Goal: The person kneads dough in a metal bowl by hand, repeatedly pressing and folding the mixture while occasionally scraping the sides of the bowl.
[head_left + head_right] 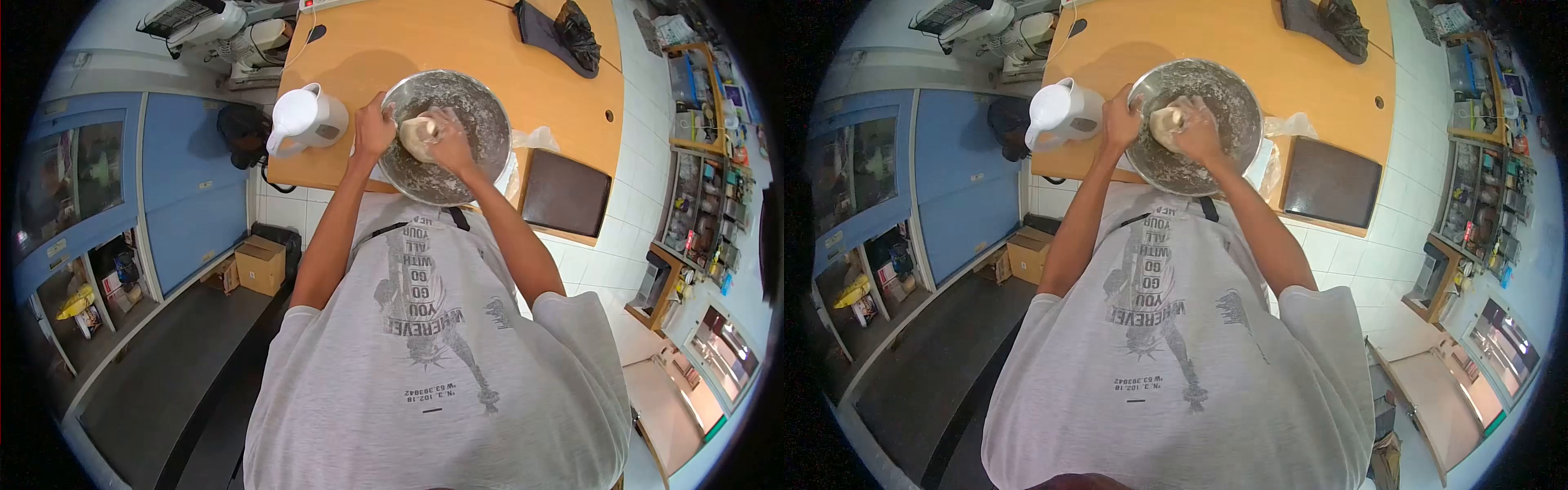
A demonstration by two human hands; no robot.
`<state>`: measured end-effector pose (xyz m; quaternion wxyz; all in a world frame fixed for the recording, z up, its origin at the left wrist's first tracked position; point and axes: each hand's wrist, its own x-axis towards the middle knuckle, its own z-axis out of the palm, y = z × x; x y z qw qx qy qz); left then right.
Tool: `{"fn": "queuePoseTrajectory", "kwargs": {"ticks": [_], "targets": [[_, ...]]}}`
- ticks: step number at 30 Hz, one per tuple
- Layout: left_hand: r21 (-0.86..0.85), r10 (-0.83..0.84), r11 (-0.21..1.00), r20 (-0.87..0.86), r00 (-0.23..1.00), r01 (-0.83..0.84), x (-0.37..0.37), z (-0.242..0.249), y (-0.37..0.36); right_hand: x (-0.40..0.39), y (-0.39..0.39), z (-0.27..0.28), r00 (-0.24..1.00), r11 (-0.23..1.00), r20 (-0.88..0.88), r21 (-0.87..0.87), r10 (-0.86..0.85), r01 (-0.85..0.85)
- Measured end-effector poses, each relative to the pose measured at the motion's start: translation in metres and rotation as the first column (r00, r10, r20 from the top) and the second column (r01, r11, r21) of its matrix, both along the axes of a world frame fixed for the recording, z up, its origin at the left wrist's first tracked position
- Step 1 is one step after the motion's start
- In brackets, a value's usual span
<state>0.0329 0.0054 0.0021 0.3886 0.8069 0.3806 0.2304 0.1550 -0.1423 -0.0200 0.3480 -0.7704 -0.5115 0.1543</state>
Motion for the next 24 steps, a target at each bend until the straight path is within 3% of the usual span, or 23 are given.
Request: {"fn": "queuePoseTrajectory", "kwargs": {"ticks": [1, 3, 5, 6, 10, 14, 16, 17, 19, 20, 22, 24], "targets": [[-0.002, -0.009, 1.000, -0.010, 1.000, 0.009, 0.000, 0.000, -0.001, -0.011, 0.002, -0.011, 0.970, 0.999, 0.240, 0.021, 0.033, -0.040], [-0.005, -0.026, 1.000, -0.027, 0.999, 0.026, -0.001, 0.000, 0.003, -0.033, -0.001, -0.037, 0.978, 1.000, 0.206, -0.018, -0.012, 0.016], [-0.037, -0.069, 0.997, -0.079, 0.994, 0.067, -0.005, -0.002, 0.005, -0.045, -0.006, -0.033, 0.949, 0.994, 0.311, -0.110, 0.051, -0.018], [-0.047, -0.063, 0.997, -0.081, 0.995, 0.059, -0.005, -0.002, 0.004, -0.046, -0.001, -0.047, 0.958, 0.987, 0.282, -0.163, 0.057, -0.011], [-0.019, -0.047, 0.999, -0.031, 0.998, 0.046, -0.005, 0.001, 0.007, -0.034, 0.023, -0.004, 0.991, 0.934, 0.131, -0.354, -0.008, 0.055], [-0.024, -0.006, 1.000, -0.042, 0.999, 0.005, -0.004, 0.008, 0.006, -0.039, 0.018, -0.018, 0.969, 0.971, 0.234, -0.204, -0.079, 0.129], [0.009, -0.016, 1.000, -0.065, 0.998, 0.016, -0.007, 0.009, 0.007, -0.031, 0.002, -0.016, 0.916, 0.926, 0.309, -0.351, 0.254, -0.139], [0.035, -0.023, 0.999, -0.084, 0.996, 0.026, -0.006, 0.008, 0.007, -0.025, -0.006, -0.016, 0.915, 0.926, 0.314, -0.352, 0.252, -0.135], [0.052, -0.033, 0.998, -0.047, 0.998, 0.036, -0.006, 0.004, 0.010, -0.009, -0.020, -0.010, 0.824, 0.880, 0.310, -0.193, 0.474, -0.433], [0.069, -0.041, 0.997, -0.020, 0.999, 0.042, -0.007, 0.001, 0.011, -0.002, -0.031, 0.000, 0.822, 0.880, 0.314, -0.194, 0.475, -0.434], [0.048, -0.035, 0.998, -0.074, 0.997, 0.038, -0.007, -0.003, 0.011, 0.011, -0.045, 0.058, 0.834, 0.833, 0.308, -0.475, 0.458, -0.283], [0.029, -0.031, 0.999, -0.132, 0.991, 0.035, -0.008, 0.000, 0.013, 0.033, -0.061, 0.048, 0.844, 0.836, 0.261, -0.440, 0.468, -0.328]]}}
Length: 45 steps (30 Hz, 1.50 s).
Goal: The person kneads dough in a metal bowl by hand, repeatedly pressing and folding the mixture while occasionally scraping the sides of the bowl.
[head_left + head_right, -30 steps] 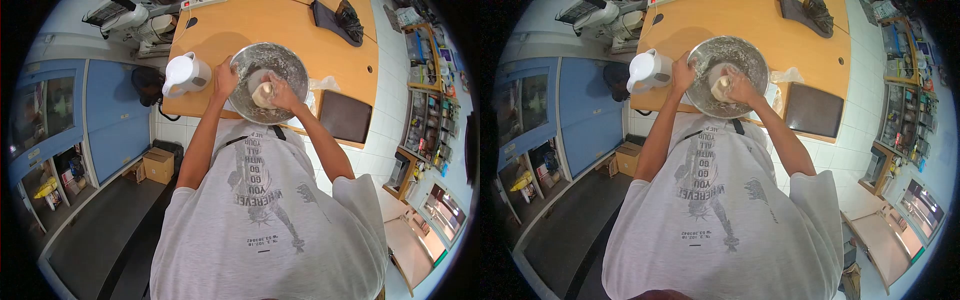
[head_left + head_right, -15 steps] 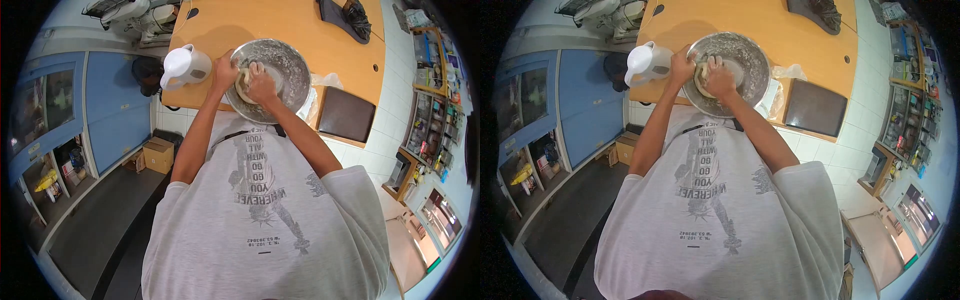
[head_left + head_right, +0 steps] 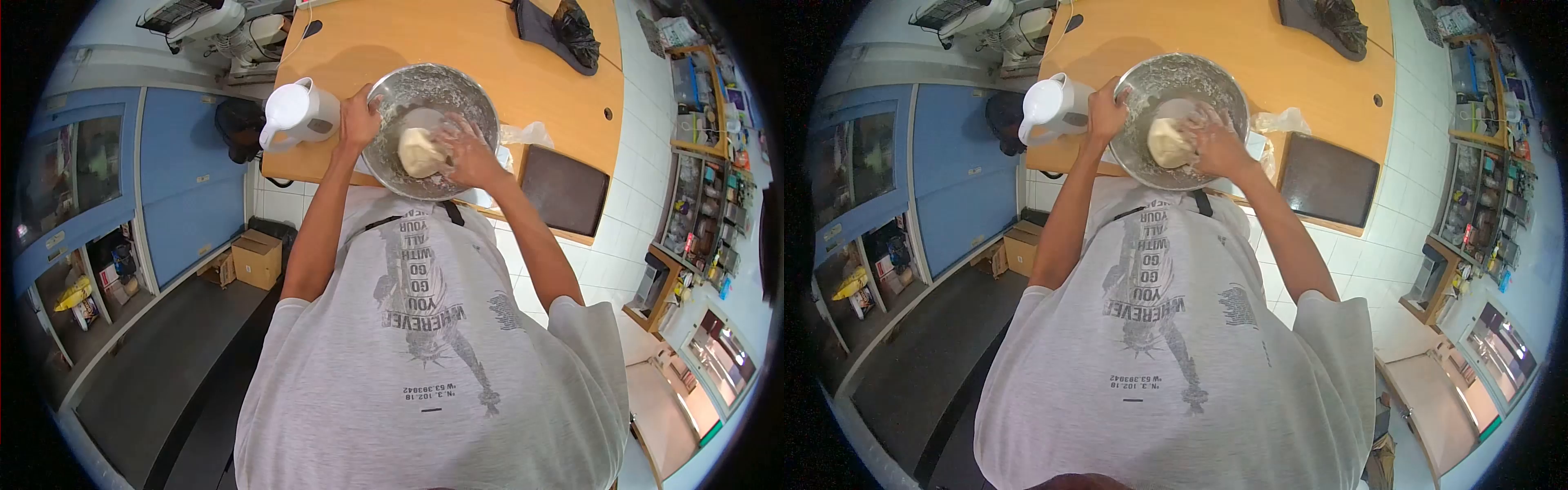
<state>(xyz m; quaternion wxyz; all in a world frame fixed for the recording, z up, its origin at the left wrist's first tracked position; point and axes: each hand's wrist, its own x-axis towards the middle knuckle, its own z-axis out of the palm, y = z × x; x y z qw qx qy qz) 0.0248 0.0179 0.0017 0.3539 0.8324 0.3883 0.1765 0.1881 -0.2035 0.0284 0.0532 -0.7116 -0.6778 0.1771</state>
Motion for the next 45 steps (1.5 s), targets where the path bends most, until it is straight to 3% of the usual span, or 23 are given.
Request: {"fn": "queuePoseTrajectory", "kwargs": {"ticks": [5, 7, 9, 11, 13, 17, 20, 22, 23, 25, 26, 27, 29, 30, 31, 33, 34, 35, 37, 39, 42, 44, 45], "targets": [[-0.037, 0.014, 0.999, -0.012, 1.000, -0.015, 0.003, 0.012, -0.004, 0.040, -0.019, -0.027, 0.975, 0.991, -0.213, -0.126, -0.064, 0.038], [-0.055, 0.014, 0.998, -0.021, 1.000, -0.016, 0.003, 0.011, -0.006, 0.023, 0.001, 0.014, 0.889, 0.932, -0.286, -0.174, -0.357, 0.319], [-0.068, 0.013, 0.998, -0.026, 1.000, -0.014, 0.004, 0.011, -0.007, 0.030, 0.014, -0.015, 0.850, 0.921, -0.391, -0.305, -0.352, 0.241], [-0.085, 0.019, 0.996, -0.053, 0.998, -0.023, 0.004, 0.012, -0.007, 0.020, 0.022, -0.019, 0.958, 0.993, -0.270, -0.100, -0.092, 0.067], [-0.079, 0.015, 0.997, -0.030, 0.999, -0.017, 0.004, 0.008, -0.008, 0.008, 0.025, -0.027, 0.977, 0.994, -0.187, 0.023, -0.104, 0.110], [-0.074, -0.009, 0.997, 0.114, 0.993, 0.018, 0.003, 0.001, -0.009, 0.003, 0.023, -0.049, 0.884, 0.975, -0.412, -0.110, -0.221, 0.193], [-0.091, -0.012, 0.995, 0.158, 0.987, 0.027, 0.000, -0.005, -0.008, 0.005, 0.026, -0.032, 0.742, 0.937, -0.573, -0.188, -0.348, 0.294], [-0.106, -0.009, 0.994, 0.156, 0.988, 0.026, -0.001, 0.000, -0.012, 0.001, 0.032, -0.037, 0.420, 0.760, -0.783, -0.102, -0.459, 0.642], [-0.116, -0.006, 0.993, 0.156, 0.988, 0.024, -0.001, 0.003, -0.014, 0.001, 0.035, -0.040, 0.417, 0.759, -0.782, -0.106, -0.462, 0.642], [-0.093, -0.022, 0.995, 0.151, 0.988, 0.036, 0.000, 0.000, -0.020, -0.001, 0.049, -0.018, 0.279, 0.548, -0.677, -0.217, -0.681, 0.808], [-0.065, -0.037, 0.997, 0.149, 0.988, 0.047, 0.001, -0.002, -0.022, 0.002, 0.054, -0.039, 0.399, 0.561, -0.579, -0.124, -0.711, 0.819], [-0.064, -0.042, 0.997, 0.148, 0.988, 0.052, 0.002, 0.000, -0.024, 0.001, 0.058, -0.079, 0.396, 0.557, -0.580, -0.124, -0.712, 0.821], [-0.114, -0.004, 0.993, 0.152, 0.988, 0.021, 0.002, 0.002, -0.029, -0.009, 0.062, -0.149, 0.834, 0.819, 0.028, 0.210, -0.550, 0.533], [-0.116, -0.008, 0.993, 0.150, 0.989, 0.025, 0.003, 0.002, -0.032, -0.031, 0.075, -0.072, 0.683, 0.687, -0.269, 0.095, -0.679, 0.720], [-0.088, 0.012, 0.996, 0.181, 0.983, 0.004, 0.004, 0.004, -0.034, -0.046, 0.078, -0.050, 0.679, 0.684, -0.269, 0.089, -0.683, 0.724], [-0.063, 0.024, 0.998, 0.210, 0.977, -0.011, 0.004, 0.008, -0.034, -0.062, 0.084, -0.034, 0.927, 0.930, 0.102, -0.039, -0.361, 0.366], [-0.117, 0.045, 0.993, 0.163, 0.986, -0.026, 0.004, 0.009, -0.034, -0.076, 0.082, -0.057, 0.885, 0.889, 0.126, 0.160, -0.449, 0.429], [-0.164, 0.068, 0.985, 0.116, 0.991, -0.048, 0.006, 0.010, -0.032, -0.077, 0.078, -0.080, 0.883, 0.888, 0.127, 0.159, -0.452, 0.432], [-0.169, 0.065, 0.985, 0.116, 0.991, -0.044, 0.005, 0.010, -0.033, -0.083, 0.073, -0.052, 0.865, 0.876, -0.174, 0.019, -0.471, 0.482], [-0.164, 0.056, 0.986, 0.120, 0.991, -0.036, 0.006, 0.012, -0.032, -0.078, 0.067, -0.047, 0.874, 0.889, -0.184, -0.006, -0.450, 0.457], [-0.161, 0.072, 0.985, 0.101, 0.992, -0.055, 0.007, 0.011, -0.033, -0.071, 0.045, -0.037, 0.972, 0.972, -0.010, 0.013, -0.236, 0.236], [-0.187, 0.063, 0.981, 0.098, 0.993, -0.044, 0.006, 0.009, -0.033, -0.061, 0.029, -0.057, 0.987, 0.992, 0.116, 0.057, 0.108, -0.115], [-0.185, 0.064, 0.982, 0.102, 0.993, -0.045, 0.006, 0.009, -0.032, -0.057, 0.019, -0.051, 0.987, 0.991, 0.120, 0.059, 0.109, -0.117]]}}
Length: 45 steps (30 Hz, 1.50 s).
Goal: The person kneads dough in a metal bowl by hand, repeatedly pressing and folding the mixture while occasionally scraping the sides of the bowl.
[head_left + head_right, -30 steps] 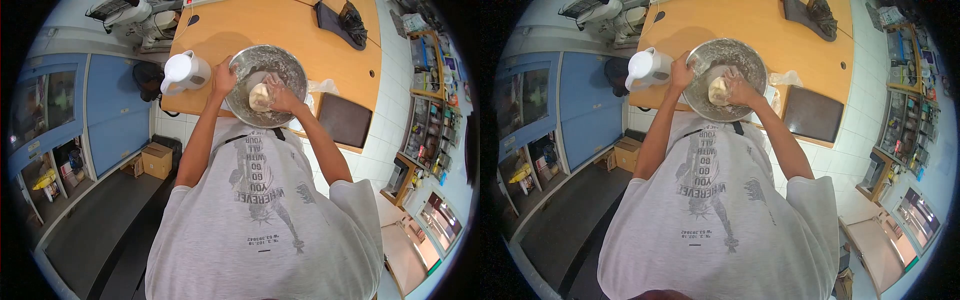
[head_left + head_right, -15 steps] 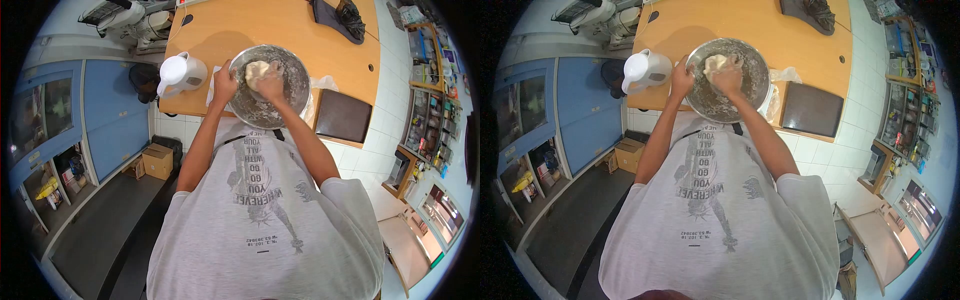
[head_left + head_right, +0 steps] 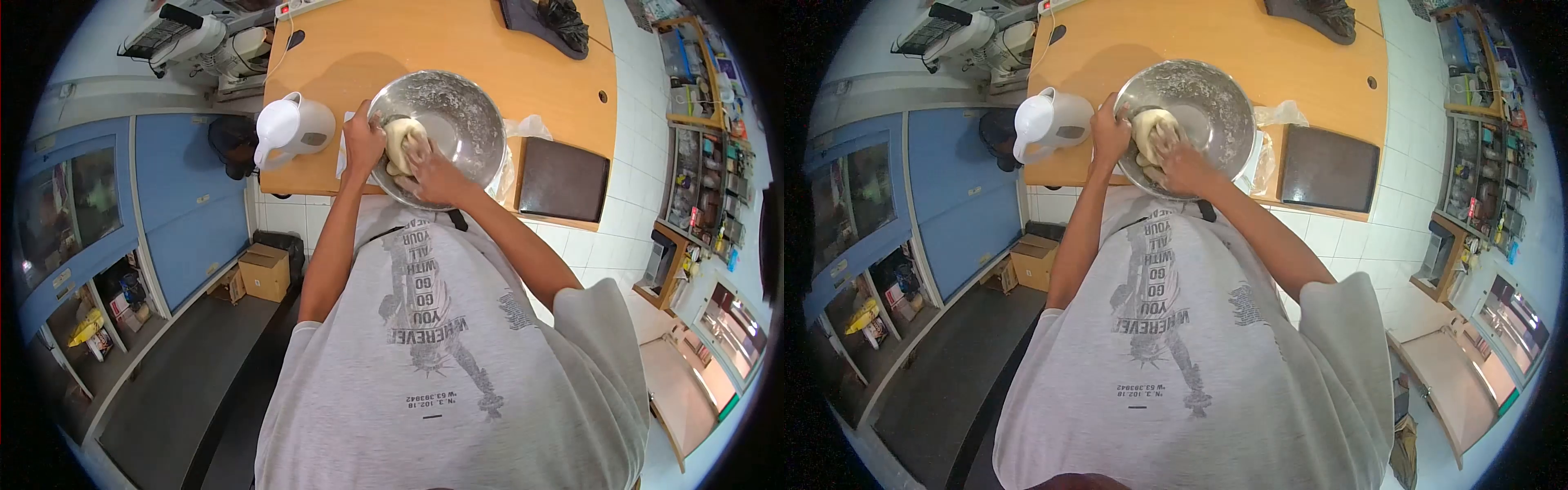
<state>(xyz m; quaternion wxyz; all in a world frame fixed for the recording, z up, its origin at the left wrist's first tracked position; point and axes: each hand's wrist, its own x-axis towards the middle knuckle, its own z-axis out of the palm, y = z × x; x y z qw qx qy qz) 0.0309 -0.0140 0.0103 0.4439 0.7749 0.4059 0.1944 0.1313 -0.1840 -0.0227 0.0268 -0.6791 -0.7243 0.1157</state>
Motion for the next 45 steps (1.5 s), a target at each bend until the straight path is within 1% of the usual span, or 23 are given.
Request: {"fn": "queuePoseTrajectory", "kwargs": {"ticks": [2, 3, 5, 8, 10, 11, 12, 13, 14, 16, 17, 18, 20, 23, 25, 28, 30, 31, 33, 36, 39, 43, 45], "targets": [[0.074, -0.017, 0.997, 0.006, 1.000, 0.016, -0.001, 0.000, 0.001, 0.006, -0.019, 0.026, 0.938, 0.991, -0.342, 0.093, -0.062, 0.099], [0.074, -0.016, 0.997, 0.009, 1.000, 0.016, -0.002, -0.001, 0.002, 0.017, -0.024, 0.034, 0.939, 0.991, -0.339, 0.094, -0.061, 0.098], [0.069, -0.063, 0.996, -0.004, 0.998, 0.063, -0.002, -0.002, 0.004, 0.038, -0.033, 0.050, 0.862, 0.976, -0.470, -0.189, -0.189, 0.111], [0.080, -0.069, 0.995, 0.057, 0.996, 0.064, -0.003, -0.008, 0.004, 0.065, -0.026, 0.076, 0.851, 0.925, -0.415, -0.330, -0.323, 0.190], [0.075, -0.060, 0.996, 0.039, 0.997, 0.057, -0.001, 0.002, 0.002, 0.062, -0.019, 0.050, 0.828, 0.881, -0.367, -0.379, -0.424, 0.283], [0.066, -0.045, 0.997, 0.022, 0.999, 0.044, 0.000, 0.007, 0.000, 0.053, -0.013, 0.046, 0.764, 0.864, -0.426, -0.098, -0.485, 0.494], [0.070, -0.049, 0.996, 0.020, 0.999, 0.047, 0.001, 0.007, 0.000, 0.044, -0.006, 0.042, 0.696, 0.726, -0.503, 0.179, -0.513, 0.664], [0.068, -0.051, 0.996, 0.025, 0.998, 0.049, 0.001, 0.005, 0.001, 0.038, 0.002, 0.034, 0.692, 0.689, -0.538, 0.255, -0.481, 0.678], [0.066, -0.054, 0.996, 0.030, 0.998, 0.052, 0.000, 0.004, 0.001, 0.033, 0.011, 0.025, 0.689, 0.686, -0.542, 0.255, -0.482, 0.681], [0.095, -0.060, 0.994, 0.039, 0.997, 0.056, 0.000, 0.001, 0.000, 0.017, 0.030, 0.011, 0.600, 0.759, -0.652, 0.058, -0.463, 0.648], [0.122, -0.061, 0.991, 0.050, 0.997, 0.055, 0.001, 0.001, 0.000, -0.001, 0.035, -0.007, 0.743, 0.752, -0.449, 0.206, -0.496, 0.626], [0.124, -0.065, 0.991, 0.049, 0.997, 0.059, 0.002, 0.003, 0.000, -0.005, 0.044, -0.004, 0.741, 0.749, -0.451, 0.208, -0.498, 0.630], [0.150, -0.062, 0.987, 0.015, 0.998, 0.060, 0.003, 0.008, 0.000, -0.004, 0.059, 0.002, 0.553, 0.668, -0.392, -0.283, -0.735, 0.688], [-0.016, -0.044, 0.999, 0.019, 0.999, 0.044, 0.000, -0.005, 0.005, -0.002, 0.069, -0.014, 0.569, 0.639, -0.305, -0.230, -0.764, 0.734], [0.030, -0.064, 0.998, 0.031, 0.997, 0.063, 0.001, -0.003, 0.008, 0.006, 0.075, -0.013, 0.583, 0.633, -0.265, -0.176, -0.768, 0.754], [0.075, -0.073, 0.995, 0.036, 0.997, 0.070, 0.001, 0.000, 0.006, 0.012, 0.076, -0.006, 0.515, 0.599, -0.315, -0.310, -0.797, 0.738], [0.086, -0.066, 0.994, 0.033, 0.997, 0.063, 0.001, 0.003, 0.005, 0.012, 0.075, 0.000, 0.339, 0.467, -0.410, -0.265, -0.846, 0.843], [0.090, -0.058, 0.994, 0.036, 0.998, 0.055, 0.000, 0.002, 0.004, 0.012, 0.075, -0.008, 0.335, 0.464, -0.413, -0.265, -0.847, 0.845], [0.095, -0.057, 0.994, 0.038, 0.998, 0.054, -0.001, 0.000, 0.000, 0.010, 0.075, -0.023, 0.275, 0.367, -0.493, -0.099, -0.825, 0.925], [0.079, -0.045, 0.996, 0.070, 0.997, 0.039, 0.001, -0.002, 0.000, 0.005, 0.077, -0.027, 0.217, 0.277, -0.494, -0.049, -0.842, 0.960], [0.119, -0.056, 0.992, 0.124, 0.991, 0.041, 0.000, -0.002, -0.001, 0.005, 0.073, -0.023, 0.197, 0.311, -0.563, -0.113, -0.803, 0.944], [0.037, -0.029, 0.999, 0.089, 0.996, 0.026, 0.001, 0.000, -0.002, 0.011, 0.060, -0.021, 0.199, 0.389, -0.703, -0.119, -0.683, 0.913], [0.003, -0.014, 1.000, 0.059, 0.998, 0.014, 0.000, 0.000, -0.005, 0.010, 0.045, -0.007, 0.207, 0.525, -0.636, -0.363, -0.744, 0.770]]}}
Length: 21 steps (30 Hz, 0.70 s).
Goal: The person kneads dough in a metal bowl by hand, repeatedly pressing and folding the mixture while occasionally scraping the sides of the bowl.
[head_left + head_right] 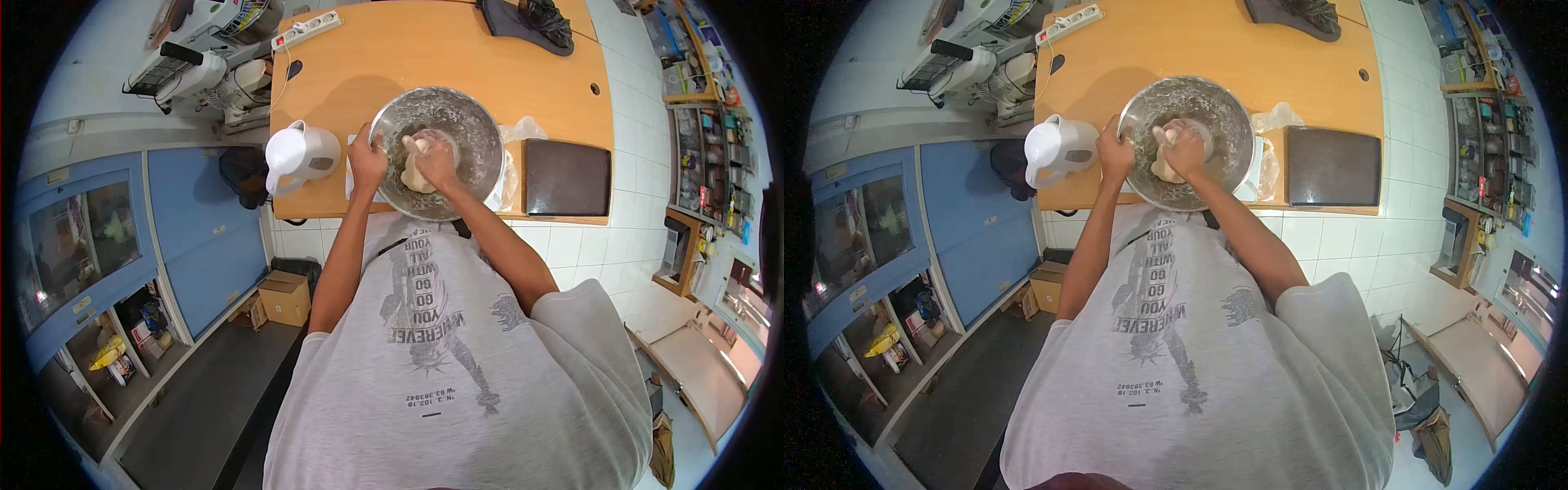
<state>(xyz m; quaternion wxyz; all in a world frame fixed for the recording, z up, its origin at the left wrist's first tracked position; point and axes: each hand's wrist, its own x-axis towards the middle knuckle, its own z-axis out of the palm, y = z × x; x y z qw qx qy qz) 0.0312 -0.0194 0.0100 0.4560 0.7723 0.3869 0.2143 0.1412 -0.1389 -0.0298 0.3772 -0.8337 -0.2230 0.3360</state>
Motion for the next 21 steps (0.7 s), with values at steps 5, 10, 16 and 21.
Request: {"fn": "queuePoseTrajectory", "kwargs": {"ticks": [5, 10, 16, 21], "targets": [[0.111, -0.010, 0.994, 0.035, 0.999, 0.007, 0.001, -0.004, 0.000, -0.012, -0.026, -0.004, 0.855, 0.960, 0.446, -0.031, 0.263, -0.279], [0.057, -0.039, 0.998, 0.048, 0.998, 0.036, 0.001, -0.003, 0.002, -0.013, 0.007, -0.013, 0.872, 0.971, 0.452, -0.220, 0.187, -0.094], [0.079, -0.034, 0.996, 0.066, 0.997, 0.029, 0.001, 0.000, 0.002, -0.003, 0.017, -0.016, 0.942, 0.978, 0.313, -0.199, 0.119, -0.057], [0.081, 0.008, 0.997, 0.082, 0.997, -0.015, -0.004, -0.010, -0.001, -0.004, 0.025, -0.012, 0.922, 0.985, 0.385, -0.143, -0.039, 0.102]]}}
